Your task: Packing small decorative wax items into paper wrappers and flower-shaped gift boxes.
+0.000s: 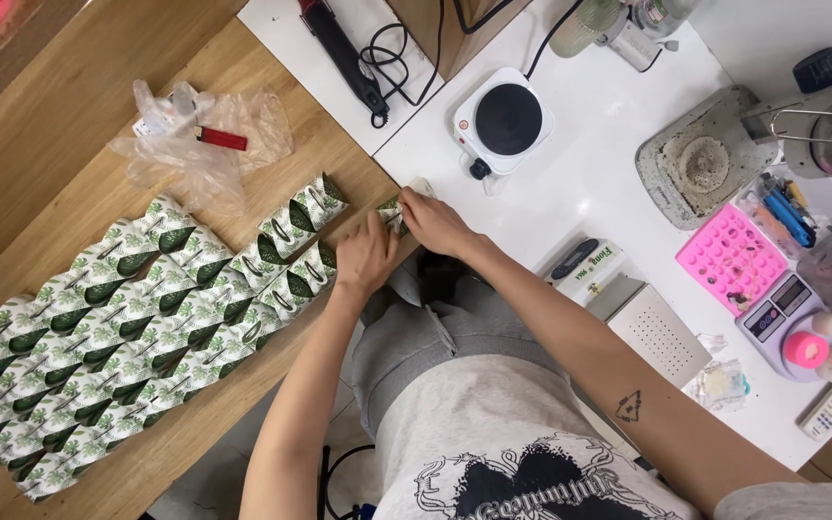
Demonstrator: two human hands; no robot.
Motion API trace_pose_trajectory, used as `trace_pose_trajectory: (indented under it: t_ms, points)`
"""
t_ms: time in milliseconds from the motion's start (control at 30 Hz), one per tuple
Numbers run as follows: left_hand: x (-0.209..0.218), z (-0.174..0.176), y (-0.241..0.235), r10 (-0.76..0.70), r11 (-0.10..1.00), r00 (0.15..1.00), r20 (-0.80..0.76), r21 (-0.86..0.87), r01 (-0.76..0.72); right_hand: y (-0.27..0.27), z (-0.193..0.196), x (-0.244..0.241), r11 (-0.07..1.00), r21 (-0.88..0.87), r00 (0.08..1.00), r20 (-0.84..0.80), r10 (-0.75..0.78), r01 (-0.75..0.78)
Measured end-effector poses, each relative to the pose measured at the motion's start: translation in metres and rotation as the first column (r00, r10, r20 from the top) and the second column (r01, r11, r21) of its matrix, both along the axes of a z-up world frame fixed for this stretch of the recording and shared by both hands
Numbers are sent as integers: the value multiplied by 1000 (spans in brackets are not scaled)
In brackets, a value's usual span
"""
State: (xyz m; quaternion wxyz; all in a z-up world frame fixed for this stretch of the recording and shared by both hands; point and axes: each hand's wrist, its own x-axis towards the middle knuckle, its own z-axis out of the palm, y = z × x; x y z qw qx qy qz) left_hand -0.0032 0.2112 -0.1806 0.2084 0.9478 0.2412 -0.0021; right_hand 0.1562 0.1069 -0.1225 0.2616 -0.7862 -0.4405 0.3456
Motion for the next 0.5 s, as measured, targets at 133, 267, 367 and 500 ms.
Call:
trace_pose_trajectory:
  t_ms: [133, 267, 367, 500]
  points:
    - [2, 64, -7, 79, 976, 996, -39, -201, -86, -5, -5, -4, 988, 153, 999, -31, 33, -28]
    - [5, 38, -4, 185, 951, 982, 37, -259, -169, -5, -3, -2, 997, 76, 991, -126, 40, -30]
    - [-2, 31, -3, 279, 891, 960, 26, -380, -248, -7, 3, 0, 996, -59, 986, -148, -75, 67]
    - [-15, 25, -9, 380, 819, 904, 195, -525, -231, -7, 5, 3, 997, -72, 997, -70, -17, 12]
